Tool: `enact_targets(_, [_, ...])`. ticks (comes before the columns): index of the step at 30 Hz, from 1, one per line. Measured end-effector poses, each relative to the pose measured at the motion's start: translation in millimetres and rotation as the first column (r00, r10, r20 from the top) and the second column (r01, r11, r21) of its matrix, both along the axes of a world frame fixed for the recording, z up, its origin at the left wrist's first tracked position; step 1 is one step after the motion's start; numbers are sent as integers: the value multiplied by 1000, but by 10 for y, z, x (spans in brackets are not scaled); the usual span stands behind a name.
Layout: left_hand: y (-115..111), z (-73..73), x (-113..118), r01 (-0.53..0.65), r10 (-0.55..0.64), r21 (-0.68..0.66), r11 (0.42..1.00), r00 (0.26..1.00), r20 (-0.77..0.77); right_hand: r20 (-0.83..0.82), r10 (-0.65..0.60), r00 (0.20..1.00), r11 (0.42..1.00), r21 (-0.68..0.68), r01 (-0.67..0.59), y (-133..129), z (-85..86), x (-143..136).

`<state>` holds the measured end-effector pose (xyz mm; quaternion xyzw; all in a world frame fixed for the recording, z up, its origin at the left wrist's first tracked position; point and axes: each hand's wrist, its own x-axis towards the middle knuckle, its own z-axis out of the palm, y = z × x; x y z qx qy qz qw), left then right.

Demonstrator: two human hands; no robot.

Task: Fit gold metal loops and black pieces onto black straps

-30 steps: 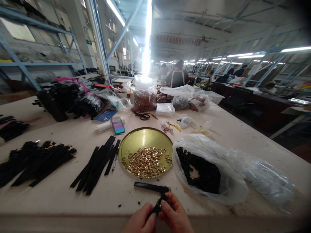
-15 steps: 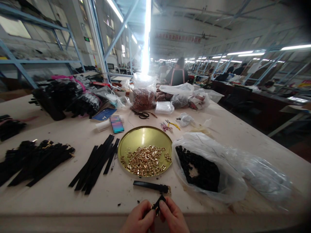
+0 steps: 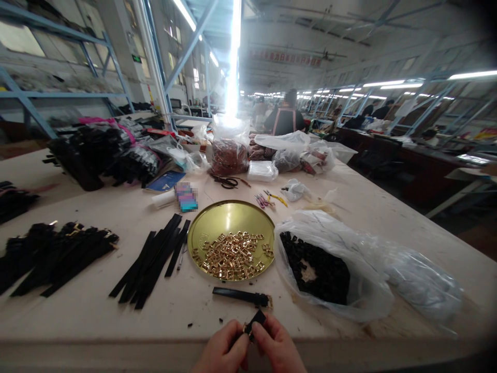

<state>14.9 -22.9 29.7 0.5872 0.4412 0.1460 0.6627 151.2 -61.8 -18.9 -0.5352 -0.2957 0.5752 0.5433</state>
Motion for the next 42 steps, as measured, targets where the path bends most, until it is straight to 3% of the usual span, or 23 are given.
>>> enact_targets(2, [-13, -45, -11, -4, 5, -22, 1000, 1000, 22, 229, -97, 969, 992, 96, 77, -22, 49, -12])
enact_targets(4, [-26, -102, -15, -20, 21, -19, 1000, 999, 35, 313, -118, 942, 989, 126, 82, -32, 100, -31])
enact_targets(8, [-37, -189, -10, -21, 18, 48, 999, 999, 48, 74, 45, 996, 996, 70, -50, -14, 184, -72])
enact_targets(11, [-38, -206, -18, -14, 12, 20, 1000, 997, 76, -34, 38, 999, 997, 66, -36, 0, 234, -128])
enact_targets(22, [-51, -243, -38, -140, 138, 56, 989, 990, 34, 80, 75, 994, 995, 54, -79, -24, 91, -247])
enact_targets(30, [-31, -142, 14, -152, 151, 68, 986, 988, 18, -95, 75, 993, 997, 37, -72, -30, -3, -145])
enact_targets(35, [-59, -183, -4, -130, 128, 71, 989, 991, 38, -308, 96, 946, 995, 43, -87, -15, -114, -191])
enact_targets(42, [-50, -158, -39, -97, 94, 40, 994, 993, 66, -500, 45, 865, 999, 23, -38, -26, -17, -212])
